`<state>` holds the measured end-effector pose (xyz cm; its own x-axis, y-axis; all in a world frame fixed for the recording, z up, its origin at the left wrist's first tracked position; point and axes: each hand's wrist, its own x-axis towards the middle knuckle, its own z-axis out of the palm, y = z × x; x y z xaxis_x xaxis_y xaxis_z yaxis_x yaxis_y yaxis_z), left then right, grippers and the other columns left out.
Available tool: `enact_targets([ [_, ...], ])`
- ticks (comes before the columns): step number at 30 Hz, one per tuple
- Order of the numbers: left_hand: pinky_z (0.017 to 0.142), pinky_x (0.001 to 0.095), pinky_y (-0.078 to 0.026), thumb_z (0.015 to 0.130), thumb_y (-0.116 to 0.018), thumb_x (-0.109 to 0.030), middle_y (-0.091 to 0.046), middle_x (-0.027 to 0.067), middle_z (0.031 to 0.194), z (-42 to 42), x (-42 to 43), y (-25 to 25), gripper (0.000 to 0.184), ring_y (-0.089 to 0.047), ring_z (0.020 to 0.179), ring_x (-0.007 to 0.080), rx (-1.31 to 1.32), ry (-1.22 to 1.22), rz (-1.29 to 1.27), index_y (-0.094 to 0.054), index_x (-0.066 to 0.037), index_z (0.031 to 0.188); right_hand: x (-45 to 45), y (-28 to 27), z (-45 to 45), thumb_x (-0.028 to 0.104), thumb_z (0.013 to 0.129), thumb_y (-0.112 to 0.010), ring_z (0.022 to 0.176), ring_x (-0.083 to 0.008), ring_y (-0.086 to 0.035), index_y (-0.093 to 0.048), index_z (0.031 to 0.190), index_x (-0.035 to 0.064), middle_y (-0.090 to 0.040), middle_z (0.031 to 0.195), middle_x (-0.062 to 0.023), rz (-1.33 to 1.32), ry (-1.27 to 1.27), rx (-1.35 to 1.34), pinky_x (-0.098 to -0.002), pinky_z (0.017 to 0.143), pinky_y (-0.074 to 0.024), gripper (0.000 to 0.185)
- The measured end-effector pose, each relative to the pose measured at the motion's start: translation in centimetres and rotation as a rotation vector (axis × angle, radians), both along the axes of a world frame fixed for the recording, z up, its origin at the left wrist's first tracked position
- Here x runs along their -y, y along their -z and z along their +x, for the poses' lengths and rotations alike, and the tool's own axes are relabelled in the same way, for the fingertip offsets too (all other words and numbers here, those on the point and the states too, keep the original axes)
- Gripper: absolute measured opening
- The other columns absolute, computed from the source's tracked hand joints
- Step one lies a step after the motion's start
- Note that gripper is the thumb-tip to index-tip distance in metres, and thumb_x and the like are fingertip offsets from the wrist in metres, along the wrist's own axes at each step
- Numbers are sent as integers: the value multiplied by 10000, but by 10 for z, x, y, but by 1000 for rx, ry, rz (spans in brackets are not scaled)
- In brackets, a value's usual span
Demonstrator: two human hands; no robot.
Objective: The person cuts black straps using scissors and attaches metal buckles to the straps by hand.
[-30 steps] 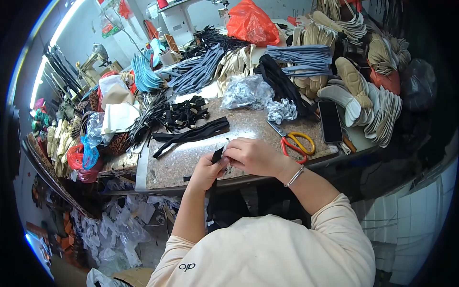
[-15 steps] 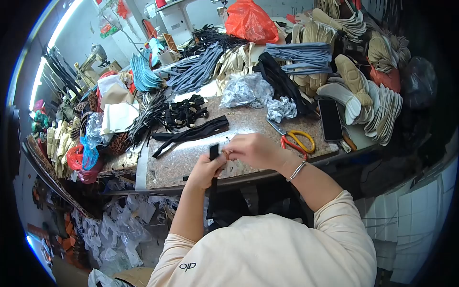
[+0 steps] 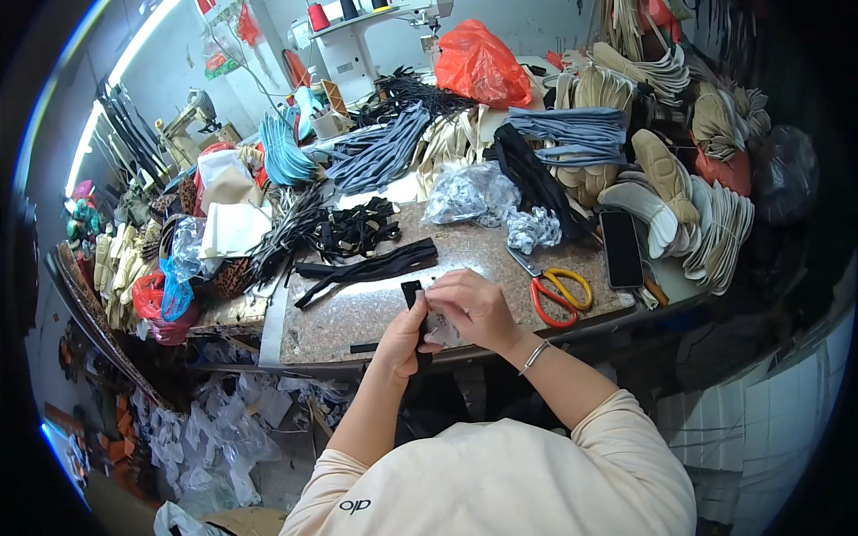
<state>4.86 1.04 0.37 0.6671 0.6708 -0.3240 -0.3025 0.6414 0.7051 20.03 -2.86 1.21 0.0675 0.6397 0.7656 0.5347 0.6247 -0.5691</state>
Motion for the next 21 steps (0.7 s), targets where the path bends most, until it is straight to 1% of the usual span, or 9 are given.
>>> enact_targets([
  [2, 380, 149, -250, 896, -538, -385, -550, 50, 755, 1, 0, -1, 376, -387, 493, 71, 54, 10, -37, -575, -19, 972, -2, 2, 3, -22, 740, -658, 726, -130, -588, -632, 892, 32, -622, 896, -52, -55, 9, -126, -209, 652, -478, 163],
  [3, 380, 149, -250, 896, -538, -385, -550, 50, 755, 1, -1, -3, 376, -387, 493, 71, 56, 13, -36, -575, -19, 972, -2, -1, 7, -22, 740, -658, 726, -130, -588, -632, 892, 32, -622, 896, -52, -53, 12, -124, -209, 652, -478, 163],
  [7, 385, 151, -274, 920, -492, -356, -573, 67, 775, -4, -4, -14, 383, -470, 506, 105, 288, 240, 0, -541, 2, 1044, -4, -21, 27, -11, 791, -632, 714, -114, -582, -636, 896, 21, -616, 896, -47, -526, -346, -787, -197, 636, -476, 110],
  [8, 385, 151, -274, 920, -492, -356, -573, 67, 775, -3, -1, -16, 383, -470, 506, 105, 287, 247, -4, -541, 2, 1044, -2, -22, 28, -11, 791, -632, 714, -114, -582, -636, 896, 21, -616, 896, -47, -525, -339, -790, -197, 636, -476, 110],
  [12, 374, 154, -292, 929, -463, -305, -597, 78, 801, 3, 8, -22, 354, -561, 546, 147, -78, 130, 238, -524, 10, 1079, 2, -23, 31, -7, 823, -604, 725, -112, -585, -637, 925, 5, -612, 882, -50, -540, -597, -818, -188, 615, -476, 107],
  [13, 374, 154, -292, 929, -463, -305, -597, 78, 801, 4, 9, -21, 354, -561, 546, 147, -78, 133, 235, -524, 10, 1079, 3, -21, 32, -7, 823, -604, 725, -112, -585, -637, 925, 5, -612, 882, -50, -542, -594, -820, -188, 615, -476, 107],
  [17, 340, 159, -292, 930, -441, -295, -612, 94, 758, 0, 8, -17, 342, -599, 541, 168, -84, 177, 291, -523, 3, 1076, 1, -10, 35, -7, 826, -595, 710, -118, -594, -639, 948, 1, -619, 836, -61, -742, -604, -780, -184, 585, -467, 130],
  [21, 318, 156, -279, 931, -438, -303, -610, 96, 699, -7, 1, -13, 347, -578, 488, 163, -21, 240, 254, -524, 3, 1068, 0, -15, 36, -8, 829, -588, 678, -119, -593, -640, 955, -4, -623, 792, -65, -790, -611, -727, -178, 571, -457, 137],
])
